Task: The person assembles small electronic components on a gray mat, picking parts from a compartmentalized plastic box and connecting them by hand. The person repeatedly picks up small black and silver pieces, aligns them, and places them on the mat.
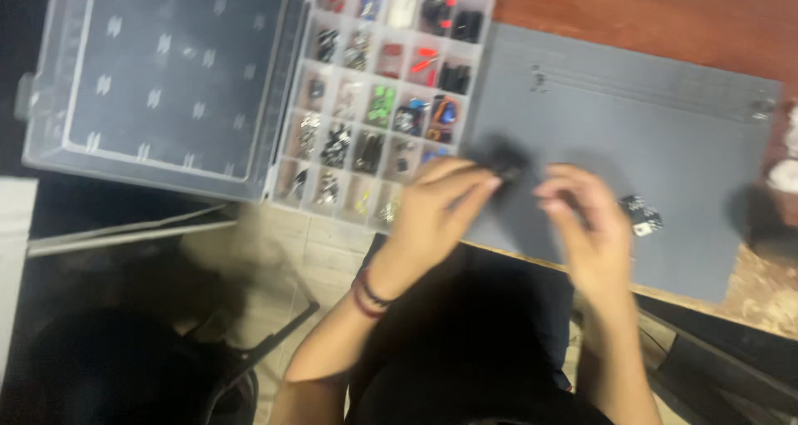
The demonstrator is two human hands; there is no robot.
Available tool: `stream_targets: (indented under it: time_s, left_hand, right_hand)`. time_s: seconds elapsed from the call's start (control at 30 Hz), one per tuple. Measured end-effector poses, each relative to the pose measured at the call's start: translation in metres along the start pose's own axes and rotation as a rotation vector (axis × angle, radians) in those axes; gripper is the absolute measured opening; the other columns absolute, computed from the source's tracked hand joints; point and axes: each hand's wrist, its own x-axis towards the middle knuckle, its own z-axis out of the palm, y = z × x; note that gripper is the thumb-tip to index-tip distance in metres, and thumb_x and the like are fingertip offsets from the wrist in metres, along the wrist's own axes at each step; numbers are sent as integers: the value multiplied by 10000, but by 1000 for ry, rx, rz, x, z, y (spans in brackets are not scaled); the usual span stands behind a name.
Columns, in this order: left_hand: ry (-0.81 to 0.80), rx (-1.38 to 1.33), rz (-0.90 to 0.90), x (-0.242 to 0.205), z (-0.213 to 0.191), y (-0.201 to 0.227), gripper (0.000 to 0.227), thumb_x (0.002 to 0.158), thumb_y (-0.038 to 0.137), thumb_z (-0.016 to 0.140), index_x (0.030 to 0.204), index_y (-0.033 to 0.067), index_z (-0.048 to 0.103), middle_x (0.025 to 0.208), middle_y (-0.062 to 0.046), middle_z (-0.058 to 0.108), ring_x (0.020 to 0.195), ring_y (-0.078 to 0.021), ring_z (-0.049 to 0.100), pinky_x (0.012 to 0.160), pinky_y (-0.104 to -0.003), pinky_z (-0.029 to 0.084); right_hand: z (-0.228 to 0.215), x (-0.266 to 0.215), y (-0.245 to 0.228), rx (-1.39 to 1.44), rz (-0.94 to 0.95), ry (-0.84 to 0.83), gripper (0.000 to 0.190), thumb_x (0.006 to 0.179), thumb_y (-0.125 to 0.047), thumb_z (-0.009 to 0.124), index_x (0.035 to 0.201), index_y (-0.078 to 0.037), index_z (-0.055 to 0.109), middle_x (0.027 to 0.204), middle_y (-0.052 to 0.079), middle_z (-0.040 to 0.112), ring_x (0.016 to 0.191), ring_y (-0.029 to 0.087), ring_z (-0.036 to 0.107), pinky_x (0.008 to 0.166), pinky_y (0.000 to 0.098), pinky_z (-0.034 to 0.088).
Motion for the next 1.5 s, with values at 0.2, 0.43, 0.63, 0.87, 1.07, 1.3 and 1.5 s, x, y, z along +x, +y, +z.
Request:
stream_targets:
  time_s: [0.2, 0.43, 0.63, 0.87, 1.07, 1.3, 1.5]
  left_hand:
    - [110, 896, -31, -46, -142, -16, 166, 947, 98, 792, 1112, 114, 790, 1049, -76, 764, 947, -282, 668, 829, -406, 513]
    - [-38, 1086, -76, -52, -180, -25, 186, 942, 71, 827, 1127, 80, 846, 884, -61, 640, 775, -267, 489, 612, -370, 456]
    - [-98, 948, -115, -59, -184, -44, 107, 903, 83, 812, 996, 38, 784, 892, -122, 660, 838, -361, 548, 803, -454, 420]
    - [-62, 1110, 47, -31, -162, -17, 170, 1029, 38, 923, 1171, 14, 833, 1095, -144, 775, 974, -282, 672, 893, -399, 493]
    - [-181, 751, 92, 14, -81, 1, 174, 1028, 77, 773, 1183, 1, 757, 1127, -157, 722, 1086, -335, 622, 969, -440, 475]
    - [-358, 402, 126, 33, 23, -2, 114, 968, 186, 726, 1021, 101, 783, 952, -86, 718, 902, -322, 689, 795, -416, 533]
    - [-473, 310, 135, 26, 51, -4, 159, 970, 205, 678, 1070, 105, 752, 946, -119, 710, 938, -366, 692, 810, -469, 548]
  right_hand:
    - [-63, -35, 72, -665, -133, 113, 212, 1064, -54, 861, 1238, 37, 781, 1252, 190, 759, 1163, 317, 691, 999, 413, 517]
    - [-79, -49, 94, -786, -134, 157, 392, 918, 0, 974, 1261, 77, 802, 1269, 246, 773, 1164, 358, 704, 1045, 466, 545]
    - [-81, -47, 90, -703, -8, 217, 451, 899, -86, 960, 1288, 47, 774, 1258, 244, 727, 1130, 368, 660, 1019, 437, 510]
    - [-90, -44, 86, -638, 36, 134, 614, 804, -241, 908, 1341, -38, 691, 1348, 191, 644, 1257, 351, 577, 1123, 449, 399]
    - [-74, -38, 85, -619, -5, 205, 435, 874, -214, 868, 1255, -54, 731, 1296, 138, 667, 1241, 336, 559, 1072, 442, 423]
    - [-67, -35, 85, -662, 35, 267, 298, 894, -142, 869, 1182, -117, 795, 1162, 70, 736, 1177, 291, 646, 1031, 422, 468]
    - [-72, -36, 82, -573, -2, 302, 299, 884, -133, 877, 1156, -45, 788, 1105, 151, 740, 1107, 379, 673, 981, 476, 532]
